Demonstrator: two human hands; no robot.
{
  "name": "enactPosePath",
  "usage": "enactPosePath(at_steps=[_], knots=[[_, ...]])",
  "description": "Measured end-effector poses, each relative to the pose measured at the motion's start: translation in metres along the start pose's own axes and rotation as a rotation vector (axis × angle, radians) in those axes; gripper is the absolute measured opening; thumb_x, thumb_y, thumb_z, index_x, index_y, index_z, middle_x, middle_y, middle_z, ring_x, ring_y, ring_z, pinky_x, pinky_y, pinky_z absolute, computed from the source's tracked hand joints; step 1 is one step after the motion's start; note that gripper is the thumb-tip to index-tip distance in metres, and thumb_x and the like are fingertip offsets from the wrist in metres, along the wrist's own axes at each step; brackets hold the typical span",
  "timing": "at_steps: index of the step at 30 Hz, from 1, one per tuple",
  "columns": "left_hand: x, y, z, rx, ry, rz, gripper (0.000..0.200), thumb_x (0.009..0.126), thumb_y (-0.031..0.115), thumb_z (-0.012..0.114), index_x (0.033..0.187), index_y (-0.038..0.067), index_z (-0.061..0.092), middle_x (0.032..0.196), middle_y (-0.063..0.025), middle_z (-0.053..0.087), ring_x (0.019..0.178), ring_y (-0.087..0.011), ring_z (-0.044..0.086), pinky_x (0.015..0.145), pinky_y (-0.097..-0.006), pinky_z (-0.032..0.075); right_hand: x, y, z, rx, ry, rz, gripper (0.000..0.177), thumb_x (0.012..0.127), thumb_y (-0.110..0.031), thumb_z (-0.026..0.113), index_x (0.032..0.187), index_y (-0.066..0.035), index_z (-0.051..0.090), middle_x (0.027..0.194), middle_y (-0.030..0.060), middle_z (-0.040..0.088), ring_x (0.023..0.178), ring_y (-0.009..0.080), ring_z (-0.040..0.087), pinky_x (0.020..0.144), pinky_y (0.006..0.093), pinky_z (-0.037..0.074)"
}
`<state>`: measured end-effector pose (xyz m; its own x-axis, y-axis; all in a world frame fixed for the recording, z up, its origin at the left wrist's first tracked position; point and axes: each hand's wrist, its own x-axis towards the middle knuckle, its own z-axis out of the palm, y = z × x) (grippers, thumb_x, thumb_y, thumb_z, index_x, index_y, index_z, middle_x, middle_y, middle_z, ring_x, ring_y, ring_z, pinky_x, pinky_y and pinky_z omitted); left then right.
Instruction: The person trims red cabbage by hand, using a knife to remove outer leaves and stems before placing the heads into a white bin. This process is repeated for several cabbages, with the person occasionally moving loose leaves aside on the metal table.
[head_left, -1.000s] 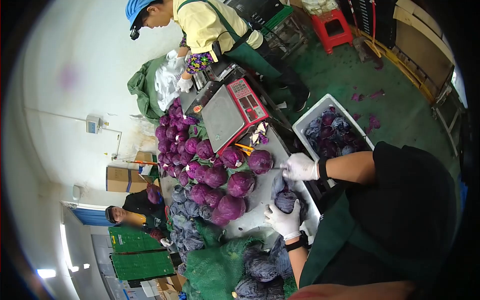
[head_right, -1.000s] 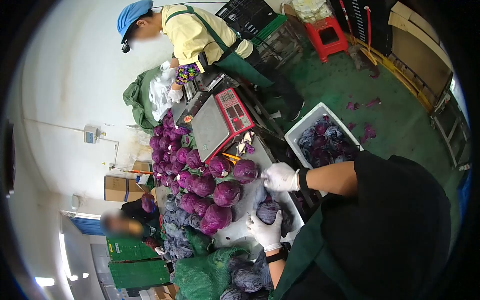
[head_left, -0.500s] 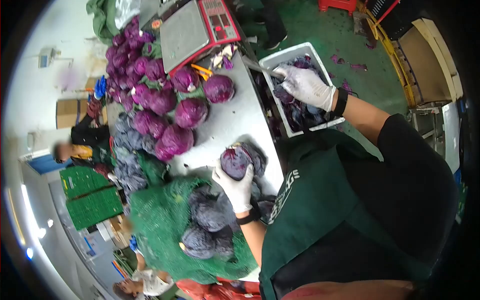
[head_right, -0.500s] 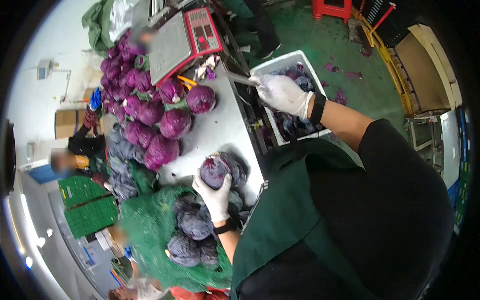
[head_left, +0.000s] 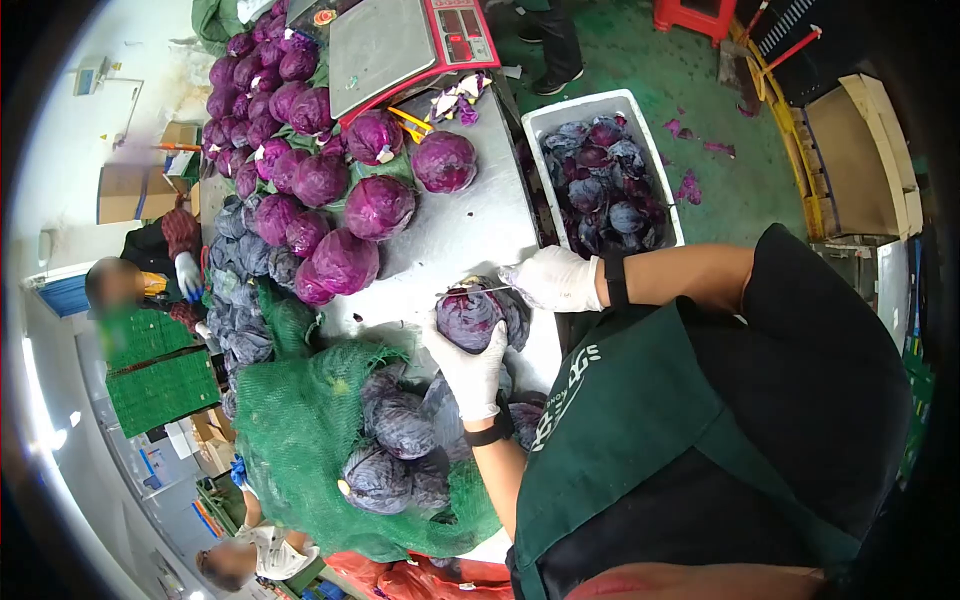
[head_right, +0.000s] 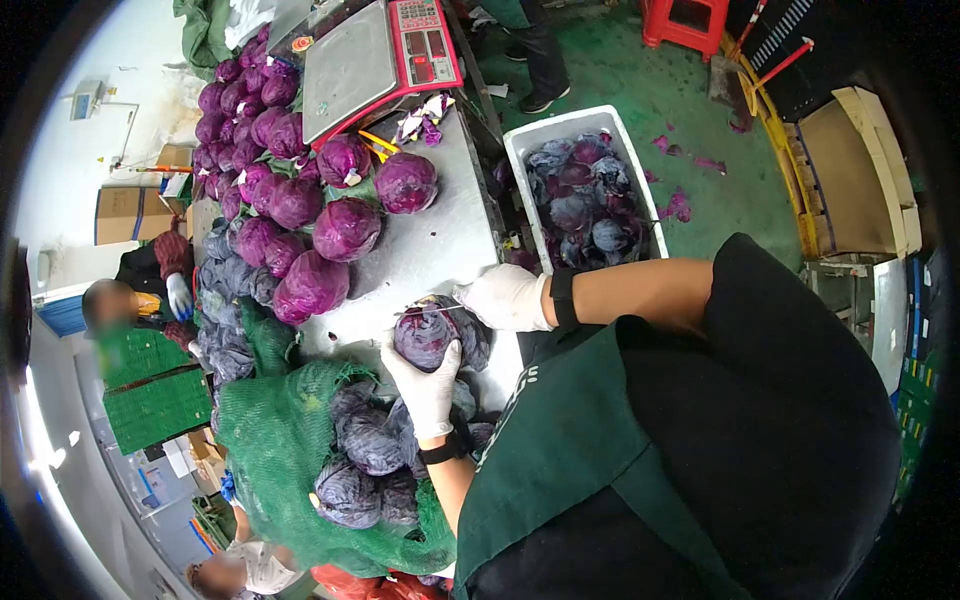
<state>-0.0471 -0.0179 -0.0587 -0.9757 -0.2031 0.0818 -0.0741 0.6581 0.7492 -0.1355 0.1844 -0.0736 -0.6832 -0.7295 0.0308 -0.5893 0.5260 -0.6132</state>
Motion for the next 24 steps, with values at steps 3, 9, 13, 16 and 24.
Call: enactPosePath(at_steps=[3,9,13,16,24], knots=[[0.002,0.005,0.002,0.108,0.022,0.014,0.094,0.063,0.020,0.088,0.139,-0.003,0.037,0.130,-0.0218,0.047,0.124,-0.0343,0.046,0.110,-0.0436,0.034,0.004,-0.003,0.002,-0.036,0.006,0.059,0.022,0.093,-0.013,0.048,0.103,0.003,0.060,0.078,0.0198,0.066,0.070,0.0368,0.067,0.062,0.0447,0.054],[-0.014,0.042,0.030,0.425,0.082,0.161,0.095,0.060,0.024,0.085,0.139,0.000,0.038,0.134,-0.0239,0.043,0.126,-0.0408,0.042,0.111,-0.0484,0.031,0.028,0.021,0.028,-0.104,-0.157,0.225,0.022,0.086,-0.013,0.054,0.098,0.001,0.066,0.085,0.0233,0.069,0.080,0.0359,0.070,0.069,0.0422,0.055],[-0.022,0.013,0.010,0.057,0.073,0.081,0.098,0.058,0.016,0.087,0.141,-0.001,0.036,0.134,-0.0188,0.044,0.128,-0.0323,0.043,0.113,-0.0442,0.031,0.027,0.036,0.029,0.237,-0.262,0.319,0.026,0.076,-0.016,0.064,0.098,-0.002,0.066,0.087,0.0215,0.068,0.080,0.0362,0.068,0.071,0.0429,0.052],[-0.025,-0.003,0.006,-0.242,0.053,-0.039,0.098,0.061,0.016,0.088,0.142,0.001,0.034,0.135,-0.0164,0.044,0.128,-0.0301,0.042,0.114,-0.0435,0.028,0.018,0.018,0.025,0.574,-0.235,0.389,0.028,0.079,-0.014,0.063,0.105,-0.002,0.063,0.092,0.0206,0.067,0.083,0.0367,0.066,0.075,0.0405,0.051],[-0.003,0.034,0.011,0.142,0.046,0.150,0.092,0.068,0.025,0.089,0.140,-0.001,0.039,0.137,-0.0193,0.041,0.129,-0.0322,0.041,0.112,-0.0452,0.029,-0.002,0.006,-0.001,0.119,0.171,0.252,0.025,0.079,-0.024,0.064,0.095,-0.004,0.066,0.076,0.0212,0.065,0.073,0.0402,0.065,0.068,0.0486,0.051]])
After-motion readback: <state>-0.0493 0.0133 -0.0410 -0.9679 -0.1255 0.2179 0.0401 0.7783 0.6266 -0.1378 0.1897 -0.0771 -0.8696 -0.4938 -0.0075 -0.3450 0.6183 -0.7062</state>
